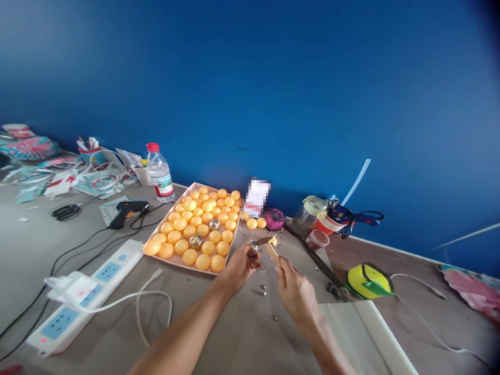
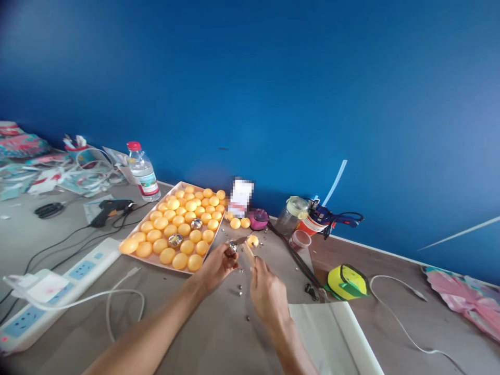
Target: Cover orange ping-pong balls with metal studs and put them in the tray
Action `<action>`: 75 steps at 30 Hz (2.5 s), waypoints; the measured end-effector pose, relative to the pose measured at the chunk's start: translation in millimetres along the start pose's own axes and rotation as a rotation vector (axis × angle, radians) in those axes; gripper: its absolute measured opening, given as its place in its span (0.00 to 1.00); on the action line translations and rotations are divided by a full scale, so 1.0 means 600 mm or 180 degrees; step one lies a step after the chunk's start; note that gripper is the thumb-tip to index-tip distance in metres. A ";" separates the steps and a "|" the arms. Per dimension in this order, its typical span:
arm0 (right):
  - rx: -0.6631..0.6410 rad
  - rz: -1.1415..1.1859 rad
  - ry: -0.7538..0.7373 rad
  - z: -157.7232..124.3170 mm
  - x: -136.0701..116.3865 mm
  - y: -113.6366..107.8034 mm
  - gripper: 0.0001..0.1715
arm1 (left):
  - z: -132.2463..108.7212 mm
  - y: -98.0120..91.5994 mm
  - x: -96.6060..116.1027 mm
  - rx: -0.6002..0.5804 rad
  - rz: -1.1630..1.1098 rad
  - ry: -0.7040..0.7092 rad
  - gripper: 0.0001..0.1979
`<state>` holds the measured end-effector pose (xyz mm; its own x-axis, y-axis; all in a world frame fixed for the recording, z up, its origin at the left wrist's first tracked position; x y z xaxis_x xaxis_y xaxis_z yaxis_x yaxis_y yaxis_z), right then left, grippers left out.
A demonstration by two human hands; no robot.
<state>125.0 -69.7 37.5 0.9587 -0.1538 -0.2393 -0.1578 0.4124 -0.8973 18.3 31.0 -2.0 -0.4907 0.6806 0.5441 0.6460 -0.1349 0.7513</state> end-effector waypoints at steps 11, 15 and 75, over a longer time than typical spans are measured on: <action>0.0758 0.0449 0.0083 0.006 0.010 -0.041 0.17 | -0.001 -0.001 0.002 -0.0279 0.0188 0.0214 0.15; 0.0124 0.0272 0.0042 0.001 -0.006 -0.020 0.15 | 0.003 -0.004 -0.001 -0.0243 0.0227 0.0295 0.10; 0.0718 0.0458 0.0082 0.001 -0.005 -0.034 0.18 | 0.006 0.001 0.006 -0.0189 -0.0277 0.0225 0.17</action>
<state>125.4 -77.1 57.0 0.9234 -0.1008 -0.3704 -0.2325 0.6208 -0.7487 19.1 36.2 -1.0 -0.5846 0.6394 0.4994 0.5646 -0.1214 0.8164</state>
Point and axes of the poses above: each hand's wrist, its own z-axis towards the middle knuckle, its own y-axis out of the palm, x = y × z, the point moved 3 cm from there along z, towards the middle knuckle, and after that the axes turned 1 degree about -z, right-handed, at the moved point
